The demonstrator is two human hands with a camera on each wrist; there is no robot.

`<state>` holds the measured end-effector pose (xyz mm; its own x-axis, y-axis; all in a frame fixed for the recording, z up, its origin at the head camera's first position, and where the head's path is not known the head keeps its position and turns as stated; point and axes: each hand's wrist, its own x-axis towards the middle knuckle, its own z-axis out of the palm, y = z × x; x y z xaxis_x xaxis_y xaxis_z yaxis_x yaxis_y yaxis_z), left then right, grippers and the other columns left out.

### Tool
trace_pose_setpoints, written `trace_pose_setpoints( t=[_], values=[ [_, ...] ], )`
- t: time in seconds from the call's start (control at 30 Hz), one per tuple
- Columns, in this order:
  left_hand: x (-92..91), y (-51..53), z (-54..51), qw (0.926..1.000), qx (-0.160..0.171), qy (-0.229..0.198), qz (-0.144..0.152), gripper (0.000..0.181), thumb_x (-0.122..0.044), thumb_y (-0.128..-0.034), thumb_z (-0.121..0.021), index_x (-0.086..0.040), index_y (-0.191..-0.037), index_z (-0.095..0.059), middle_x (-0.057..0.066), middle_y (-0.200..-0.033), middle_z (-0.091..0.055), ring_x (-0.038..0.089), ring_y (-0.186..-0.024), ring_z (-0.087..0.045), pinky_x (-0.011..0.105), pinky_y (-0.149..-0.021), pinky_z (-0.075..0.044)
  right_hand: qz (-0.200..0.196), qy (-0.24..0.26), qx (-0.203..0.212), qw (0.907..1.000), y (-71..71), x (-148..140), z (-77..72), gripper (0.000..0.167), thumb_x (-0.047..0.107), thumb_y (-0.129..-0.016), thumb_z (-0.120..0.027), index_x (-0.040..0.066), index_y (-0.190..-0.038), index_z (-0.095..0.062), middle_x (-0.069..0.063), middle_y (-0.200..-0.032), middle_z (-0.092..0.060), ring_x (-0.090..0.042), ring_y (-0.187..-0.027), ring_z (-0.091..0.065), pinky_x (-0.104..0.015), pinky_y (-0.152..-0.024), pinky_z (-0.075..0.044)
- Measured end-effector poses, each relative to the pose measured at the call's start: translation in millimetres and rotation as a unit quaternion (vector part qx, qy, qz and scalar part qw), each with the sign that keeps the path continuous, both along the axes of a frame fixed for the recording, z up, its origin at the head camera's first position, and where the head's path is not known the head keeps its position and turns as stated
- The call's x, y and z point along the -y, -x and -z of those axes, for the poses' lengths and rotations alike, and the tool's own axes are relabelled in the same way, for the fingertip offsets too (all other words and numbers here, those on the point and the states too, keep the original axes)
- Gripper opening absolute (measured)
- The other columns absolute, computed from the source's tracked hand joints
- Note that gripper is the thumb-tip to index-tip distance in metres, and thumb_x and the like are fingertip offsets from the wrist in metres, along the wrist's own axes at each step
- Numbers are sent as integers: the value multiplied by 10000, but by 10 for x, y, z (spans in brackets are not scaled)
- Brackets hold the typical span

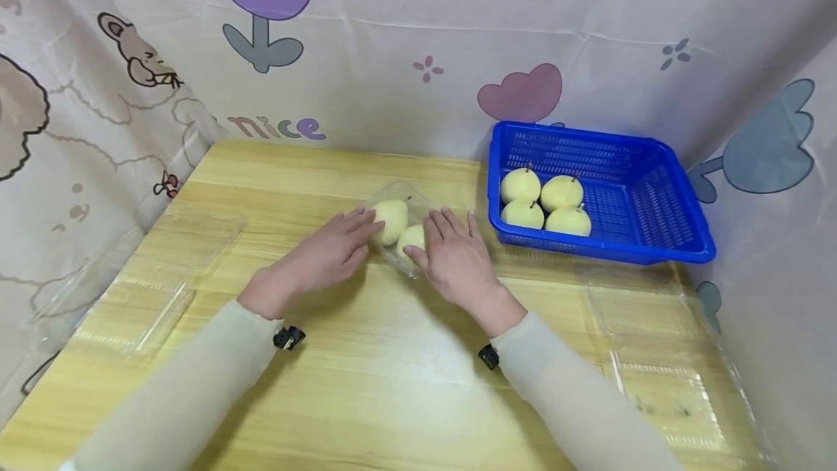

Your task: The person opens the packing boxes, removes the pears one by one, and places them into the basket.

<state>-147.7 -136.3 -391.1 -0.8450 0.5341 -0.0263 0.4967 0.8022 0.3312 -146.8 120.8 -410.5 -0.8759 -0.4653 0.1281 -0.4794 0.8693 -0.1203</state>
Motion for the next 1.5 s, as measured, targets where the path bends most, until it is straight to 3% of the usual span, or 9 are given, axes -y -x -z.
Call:
trace_pose_setpoints(
  t=[0.27,0.53,0.73,0.83,0.93,1.1,1.33,1.5],
  values=[
    [-176,-311,74,9997,-212,108,41,559,-174,-1086,-485,-70,-1628,-397,195,-1730,-251,366,-1622,-195,501,-1336,-149,99,153,196,9996,96,-44,-55,758,572,-1112,-386,-12,-1595,-415,-203,-1677,-379,-384,-1591,-293,-656,-1304,-135],
    [-303,-478,80,9967,-775,245,84,546,-226,-1064,-571,-73,-1581,-486,242,-1646,-405,424,-1559,-335,559,-1325,-170,124,322,454,9984,82,-51,-24,774,562,-1116,-384,-10,-1633,-328,-201,-1722,-282,-391,-1621,-194,-651,-1305,-142],
    [-300,-475,55,9944,-1041,85,134,518,-251,-1059,-615,-57,-1532,-536,219,-1551,-514,390,-1446,-471,548,-1291,-298,-9,297,382,9988,50,-77,18,762,548,-1120,-378,7,-1649,-295,-191,-1729,-268,-371,-1628,-179,-637,-1312,-131],
    [-284,-433,45,9941,-1073,-1,127,559,-277,-1046,-648,-40,-1536,-520,210,-1544,-512,386,-1424,-479,516,-1266,-353,-141,252,306,9991,39,-90,44,760,547,-1120,-375,8,-1651,-295,-192,-1728,-272,-372,-1626,-189,-638,-1311,-138],
    [-264,-380,54,9954,-950,19,121,650,-321,-1034,-670,-19,-1571,-464,236,-1624,-426,414,-1513,-391,519,-1293,-305,-243,306,311,9988,15,-91,70,762,552,-1119,-371,14,-1653,-293,-185,-1732,-264,-364,-1629,-180,-624,-1316,-137],
    [-252,-334,92,9988,-474,117,107,763,-353,-1037,-666,-15,-1638,-339,244,-1732,-211,410,-1622,-166,517,-1330,-182,-211,570,292,9977,-47,-86,110,787,563,-1113,-387,0,-1653,-281,-209,-1732,-250,-372,-1630,-170,-604,-1323,-127],
    [-241,-409,125,9990,-411,164,46,760,-335,-1045,-652,-39,-1656,-311,227,-1739,-198,382,-1629,-151,545,-1316,-226,-84,695,102,9975,-122,-87,138,808,569,-1106,-410,-36,-1631,-307,-241,-1709,-285,-410,-1607,-229,-630,-1308,-168],
    [-207,-491,156,9992,-391,18,-67,776,-341,-1038,-664,-57,-1662,-301,212,-1744,-190,366,-1634,-132,577,-1311,-213,-141,755,247,9967,-172,-68,140,798,559,-1108,-415,-20,-1643,-290,-223,-1723,-260,-390,-1619,-197,-613,-1313,-167]
  ],
)
